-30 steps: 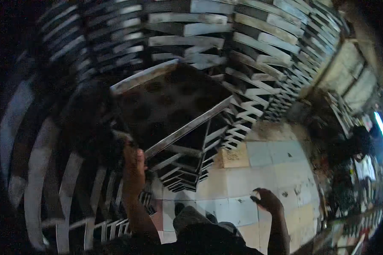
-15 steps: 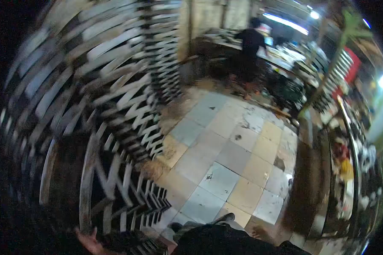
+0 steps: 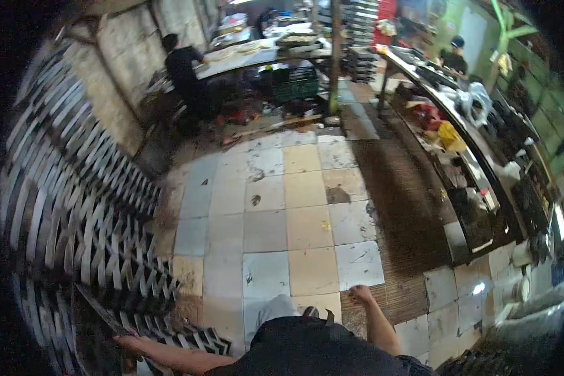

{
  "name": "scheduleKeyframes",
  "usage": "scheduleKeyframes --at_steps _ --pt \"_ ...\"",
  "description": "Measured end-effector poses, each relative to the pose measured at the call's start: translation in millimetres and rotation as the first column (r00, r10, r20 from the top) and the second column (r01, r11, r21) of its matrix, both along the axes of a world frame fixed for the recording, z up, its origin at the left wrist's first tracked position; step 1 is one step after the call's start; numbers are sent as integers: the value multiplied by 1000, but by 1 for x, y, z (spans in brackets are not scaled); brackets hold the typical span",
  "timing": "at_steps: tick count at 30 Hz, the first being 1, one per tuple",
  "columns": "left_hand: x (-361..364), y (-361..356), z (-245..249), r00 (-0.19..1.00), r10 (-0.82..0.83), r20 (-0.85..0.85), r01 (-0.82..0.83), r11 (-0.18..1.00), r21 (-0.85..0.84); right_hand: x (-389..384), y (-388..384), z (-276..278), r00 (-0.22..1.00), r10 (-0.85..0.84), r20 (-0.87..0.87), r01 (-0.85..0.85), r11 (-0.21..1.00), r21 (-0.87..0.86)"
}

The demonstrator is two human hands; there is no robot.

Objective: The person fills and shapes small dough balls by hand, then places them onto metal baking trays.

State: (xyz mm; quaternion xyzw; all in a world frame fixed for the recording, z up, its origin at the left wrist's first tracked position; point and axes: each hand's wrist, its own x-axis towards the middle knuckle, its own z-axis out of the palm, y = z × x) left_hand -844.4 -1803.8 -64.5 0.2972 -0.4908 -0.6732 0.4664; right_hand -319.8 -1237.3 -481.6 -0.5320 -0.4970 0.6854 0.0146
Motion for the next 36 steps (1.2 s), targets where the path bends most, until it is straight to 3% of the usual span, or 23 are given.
scheduleKeyframes --at_steps 3,5,6,8,9,10,11,13,14,15,16,17,18,20,21,22,24,25,28,30,34,35,36 --pt "-34 94 -23 977 -206 -60 196 970 -140 -49 52 59 987 -133 -89 123 986 -111" --pt "-42 164 -35 922 -384 -46 377 920 -111 -77 87 76 984 -88 -158 68 989 -131" --pt "-53 195 -49 902 -375 214 428 845 -321 -91 101 93 988 -73 -138 56 991 -122" --pt "-72 258 -75 816 -50 575 512 525 -680 -108 138 78 966 -29 -256 -16 985 -173" --pt "-78 298 -95 769 -446 459 639 559 -528 -113 158 80 979 18 -205 -50 987 -155" --pt "-85 338 -115 600 -782 170 788 541 -292 -119 175 84 986 62 -158 -84 986 -143" --pt "-91 379 -134 423 -900 -101 900 431 -71 -123 194 84 987 112 -114 -125 986 -113" --pt "-158 452 -267 409 -864 293 820 208 -533 -117 245 93 980 200 -7 -200 975 -102" --pt "-163 508 -290 480 -784 394 702 73 -709 -109 275 68 938 345 33 -346 938 17" --pt "-154 564 -301 177 -877 447 941 18 -339 -99 303 53 918 386 87 -391 920 39" --pt "-132 633 -296 -60 -949 310 978 6 208 -81 337 49 890 430 152 -442 895 60" --pt "-89 719 -261 -109 -969 220 798 46 601 -56 366 49 939 284 191 -314 937 150" --pt "-62 792 -231 -277 -917 288 701 12 713 -34 392 54 967 133 216 -185 953 240" --pt "48 924 -133 -420 -696 583 836 -46 547 9 438 111 922 -384 -43 386 916 109" --pt "52 966 -151 -609 -641 467 721 -202 663 28 461 131 843 -526 -111 533 844 52" --pt "75 1010 -151 -687 -560 462 694 -318 646 50 484 143 738 -652 -175 662 750 -5" --pt "159 1090 -58 -746 -387 542 638 -649 415 96 522 158 555 -819 -146 803 573 -164" --pt "178 1139 -58 -800 -324 506 542 -751 376 115 540 166 456 -882 -118 847 471 -246" --pt "242 1262 -48 -895 -95 435 227 -937 264 146 571 237 20 -941 -337 895 167 -414" --pt "309 1325 3 -896 14 444 26 -996 84 183 595 249 -16 -922 -387 945 112 -308" --pt "403 1430 71 -873 80 481 -195 -962 -193 264 628 225 -188 -844 -502 977 -110 -183" --pt "417 1456 77 -887 55 458 -195 -945 -263 265 661 306 -259 -780 -570 947 -90 -308" --pt "430 1481 79 -904 28 427 -187 -923 -335 289 670 304 -185 -756 -628 978 -206 -40"
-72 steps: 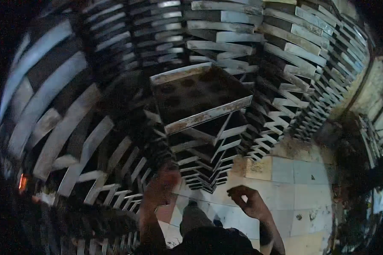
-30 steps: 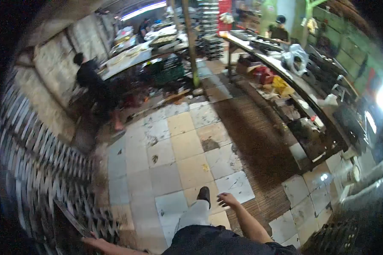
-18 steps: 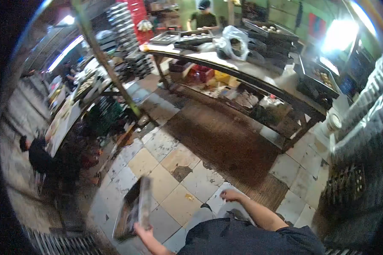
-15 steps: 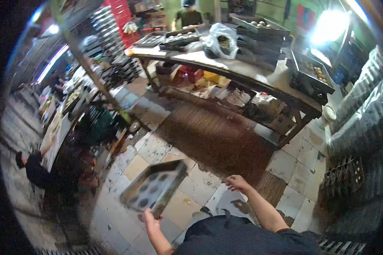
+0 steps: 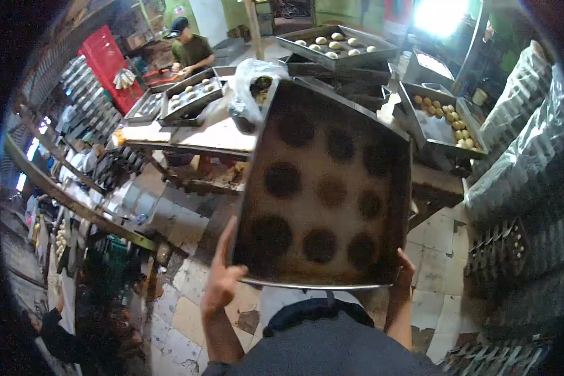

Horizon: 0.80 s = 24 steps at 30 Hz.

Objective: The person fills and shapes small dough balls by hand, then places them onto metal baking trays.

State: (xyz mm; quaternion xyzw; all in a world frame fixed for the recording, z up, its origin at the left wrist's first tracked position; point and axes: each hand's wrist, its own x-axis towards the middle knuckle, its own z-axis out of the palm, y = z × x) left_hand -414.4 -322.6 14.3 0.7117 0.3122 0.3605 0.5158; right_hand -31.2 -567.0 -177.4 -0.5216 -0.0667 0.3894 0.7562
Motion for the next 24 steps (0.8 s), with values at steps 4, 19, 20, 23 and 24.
scheduleKeyframes --at_steps 4,19,20,23,24 --pt "51 117 0 942 156 297 -73 959 -274 98 58 19 779 -412 472 325 910 258" --pt "369 525 70 897 -58 438 101 992 -77 301 467 291 773 -522 360 407 844 350" --pt "390 542 58 905 -6 425 56 993 -104 355 472 265 711 -489 505 399 872 283" --pt "427 554 67 904 64 423 26 979 -204 425 491 241 543 -370 754 424 896 135" --pt "434 557 65 894 85 439 60 950 -306 423 499 248 504 -338 795 422 899 114"
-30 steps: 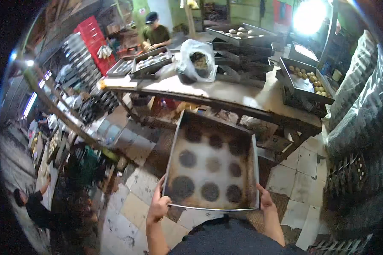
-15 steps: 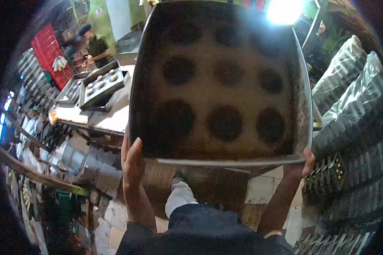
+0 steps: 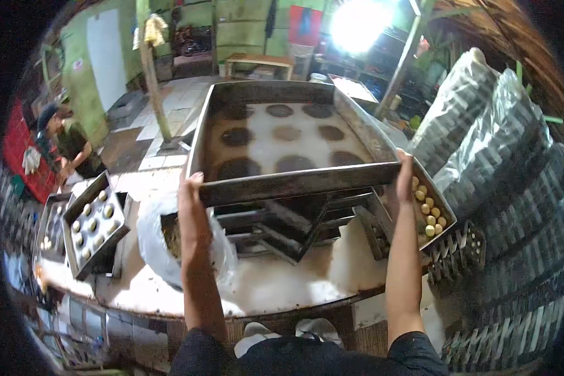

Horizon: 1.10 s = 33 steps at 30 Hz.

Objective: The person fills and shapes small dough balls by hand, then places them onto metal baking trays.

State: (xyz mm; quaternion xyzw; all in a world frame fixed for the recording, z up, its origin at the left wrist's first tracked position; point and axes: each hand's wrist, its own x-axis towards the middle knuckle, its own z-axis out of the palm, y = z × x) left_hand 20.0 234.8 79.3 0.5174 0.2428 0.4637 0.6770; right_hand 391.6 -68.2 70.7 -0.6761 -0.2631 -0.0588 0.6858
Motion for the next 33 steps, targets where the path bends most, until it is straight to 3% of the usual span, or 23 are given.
scheduleKeyframes --at_steps 2,4,5,7,10,12,13,14,15,16,18,19,20,21,22,24,26,29,30,31,32,33 --pt "16 25 -34 995 47 93 -40 996 -75 -11 4 13 994 1 108 8 996 -87" --pt "22 29 -43 979 187 -84 -185 982 34 -28 -14 22 977 42 211 1 980 -199" --pt "8 53 -79 879 423 -221 -271 823 499 -35 -31 27 964 92 249 -24 964 -264" --pt "-26 56 -90 769 586 -254 -136 539 831 -43 -76 32 940 228 252 -112 908 -404" --pt "-72 66 -81 602 795 -68 -290 298 909 -30 -171 2 969 229 93 -143 826 -546" --pt "39 -128 10 508 857 84 -614 292 733 -20 -223 -48 999 -1 -42 -22 839 -544" --pt "70 -173 10 595 796 109 -581 333 742 -21 -239 -81 990 -104 99 142 808 -571" --pt "99 -209 1 757 649 78 -441 419 793 -22 -251 -110 951 -193 241 301 757 -581" --pt "134 -249 -6 905 425 -34 -210 514 832 -25 -261 -134 947 -189 259 305 778 -549" --pt "176 -287 -17 964 152 -217 102 544 833 -32 -268 -151 943 -187 276 309 798 -517" --pt "263 -352 -48 796 -280 -537 605 368 706 -43 -272 -162 900 -92 426 347 743 -572" --pt "308 -378 -74 697 -384 -606 710 252 657 -40 -273 -175 892 -110 439 350 782 -516" --pt "352 -396 -112 644 -506 -574 723 156 673 -38 -273 -191 880 -125 458 353 816 -457" --pt "394 -418 -136 611 -509 -606 736 83 672 -39 -278 -202 893 -97 439 329 807 -491" --pt "426 -445 -160 616 -455 -643 753 102 650 -38 -281 -211 902 -68 427 307 797 -520" --pt "479 -492 -164 383 -216 -898 916 -38 400 -33 -285 -207 901 -61 431 298 807 -509" --pt "507 -519 -191 360 -301 -883 931 51 362 -32 -282 -194 881 -107 462 333 833 -443" --pt "478 -518 -172 376 -465 -802 915 322 243 -32 -275 -195 867 -176 466 391 820 -418" --pt "451 -504 -153 436 -460 -773 890 345 297 -35 -277 -195 845 -106 524 384 803 -456" --pt "392 -467 -127 501 -609 -615 854 464 236 -40 -281 -195 816 -35 577 379 786 -488" --pt "338 -437 -113 518 -745 -421 850 503 156 -33 -294 -198 718 48 694 438 745 -504" --pt "287 -407 -110 546 -739 -396 829 544 129 -29 -298 -202 706 28 707 433 774 -463"
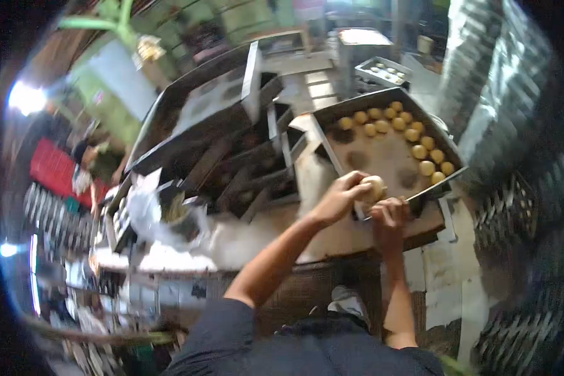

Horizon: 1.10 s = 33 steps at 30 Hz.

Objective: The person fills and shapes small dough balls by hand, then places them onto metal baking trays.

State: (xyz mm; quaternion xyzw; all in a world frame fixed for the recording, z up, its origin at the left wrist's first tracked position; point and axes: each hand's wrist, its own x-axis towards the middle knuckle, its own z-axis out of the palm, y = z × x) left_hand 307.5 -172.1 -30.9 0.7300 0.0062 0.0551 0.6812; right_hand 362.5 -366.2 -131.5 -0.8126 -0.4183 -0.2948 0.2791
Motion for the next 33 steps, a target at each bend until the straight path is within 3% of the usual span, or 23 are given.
scheduleKeyframes --at_steps 1,3,5,6,7,8,9,11,13,15,16,17,19,21,23,27,30,33 --pt "-55 29 1 999 39 -7 -39 998 -40 1 0 -5 1000 13 12 -14 999 46" --pt "-181 76 -6 976 153 -156 -189 949 -252 -6 -3 0 983 9 -186 16 991 133" --pt "-325 95 -26 939 326 -111 -340 828 -446 -25 0 8 998 -63 -7 63 987 151" --pt "-387 81 -27 798 574 -181 -595 705 -387 -33 1 3 996 -84 -39 89 982 165" --pt "-454 74 -38 700 680 -221 -707 615 -348 -39 4 -4 992 -104 -69 114 978 174" --pt "-517 58 -59 646 729 -226 -717 478 -507 -52 1 -9 911 -123 -394 163 984 70" --pt "-568 34 -70 510 829 -227 -780 335 -528 -73 9 -11 925 -148 -350 204 970 129" --pt "-666 -17 -117 393 908 -145 -779 244 -578 -106 28 -13 943 -201 -264 270 928 257" --pt "-729 -86 -143 61 938 -340 -846 -132 -516 -145 49 -16 938 -227 -262 289 929 232" --pt "-764 -138 -163 -49 890 -454 -830 -289 -476 -184 73 -3 904 -101 -416 191 964 182" --pt "-771 -149 -169 -98 858 -504 -817 -359 -452 -203 88 7 914 -43 -403 128 974 185" --pt "-776 -152 -176 -60 834 -549 -809 -363 -462 -216 103 17 913 36 -407 44 982 186" --pt "-781 -156 -187 20 771 -637 -797 -373 -476 -219 134 29 958 164 -236 -135 982 132" --pt "-770 -137 -194 129 794 -594 -780 -289 -555 -226 159 69 925 289 -248 -272 957 102" --pt "-747 -98 -184 249 818 -519 -725 -198 -660 -227 188 118 904 406 -135 -393 913 113" --pt "-687 -22 -135 339 837 -429 -788 3 -615 -181 247 198 928 333 167 -355 927 119" --pt "-650 34 -120 450 841 -300 -783 210 -586 -141 296 236 919 100 383 -170 973 154" --pt "-608 82 -125 446 853 -270 -814 260 -520 -79 347 214 938 -18 345 -14 996 90"
